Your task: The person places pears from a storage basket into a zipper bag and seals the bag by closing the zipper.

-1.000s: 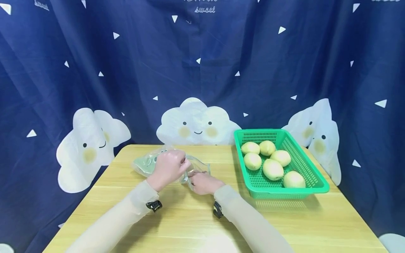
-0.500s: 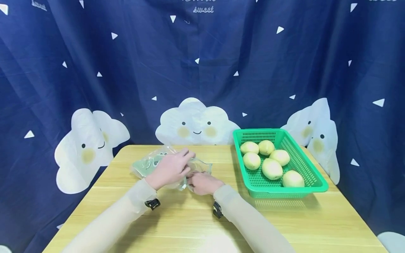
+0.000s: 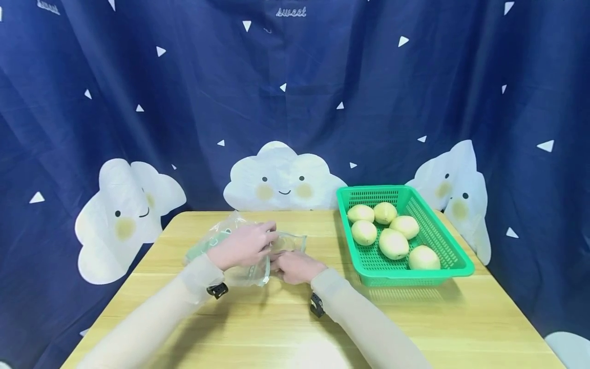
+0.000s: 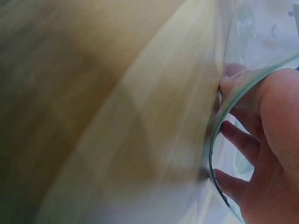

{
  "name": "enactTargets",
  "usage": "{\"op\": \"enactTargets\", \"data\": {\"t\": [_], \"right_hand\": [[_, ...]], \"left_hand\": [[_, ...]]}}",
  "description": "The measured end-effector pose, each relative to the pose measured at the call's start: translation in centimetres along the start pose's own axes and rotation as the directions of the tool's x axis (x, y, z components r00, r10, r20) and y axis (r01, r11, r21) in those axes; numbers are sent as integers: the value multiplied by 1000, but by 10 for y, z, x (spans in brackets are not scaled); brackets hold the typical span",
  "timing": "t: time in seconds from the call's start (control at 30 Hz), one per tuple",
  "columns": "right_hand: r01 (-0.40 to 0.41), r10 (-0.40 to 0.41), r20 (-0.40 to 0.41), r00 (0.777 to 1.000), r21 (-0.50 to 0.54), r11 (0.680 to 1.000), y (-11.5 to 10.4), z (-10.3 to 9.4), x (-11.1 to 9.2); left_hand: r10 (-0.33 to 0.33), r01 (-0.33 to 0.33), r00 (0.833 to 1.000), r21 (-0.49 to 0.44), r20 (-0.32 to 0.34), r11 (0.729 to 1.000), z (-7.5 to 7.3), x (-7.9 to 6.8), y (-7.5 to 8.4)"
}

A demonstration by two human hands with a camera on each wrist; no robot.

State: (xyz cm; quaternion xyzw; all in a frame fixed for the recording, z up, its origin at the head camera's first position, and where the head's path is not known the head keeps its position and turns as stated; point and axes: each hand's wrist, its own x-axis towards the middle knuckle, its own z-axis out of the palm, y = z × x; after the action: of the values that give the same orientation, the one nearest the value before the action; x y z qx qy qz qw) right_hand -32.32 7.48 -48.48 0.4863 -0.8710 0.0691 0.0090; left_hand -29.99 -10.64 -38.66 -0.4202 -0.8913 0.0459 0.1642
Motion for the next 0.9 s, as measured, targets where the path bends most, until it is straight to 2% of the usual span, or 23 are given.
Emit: {"op": "enactTargets", "data": {"t": [0.23,0.53,0.73,0.9], "right_hand": [[-43,42,19,999,30,999,-1,-1,-2],[-59,58,16,998,65,996,-1,-2,-9],[-52,52,3,999,82,995,0,-2,-10],[-68,70,-12,997,135,989,-4,-3,-6]], "left_hand": [[0,1,999,12,-43,1000,-3,-2,-9],[-15,15,997,7,-74,1000,-10,-3,-11],[3,-2,995,14,-97,1000,-12,-4,-10],[29,-30,993,-6,-115,1000,-8,-5,-3]]}}
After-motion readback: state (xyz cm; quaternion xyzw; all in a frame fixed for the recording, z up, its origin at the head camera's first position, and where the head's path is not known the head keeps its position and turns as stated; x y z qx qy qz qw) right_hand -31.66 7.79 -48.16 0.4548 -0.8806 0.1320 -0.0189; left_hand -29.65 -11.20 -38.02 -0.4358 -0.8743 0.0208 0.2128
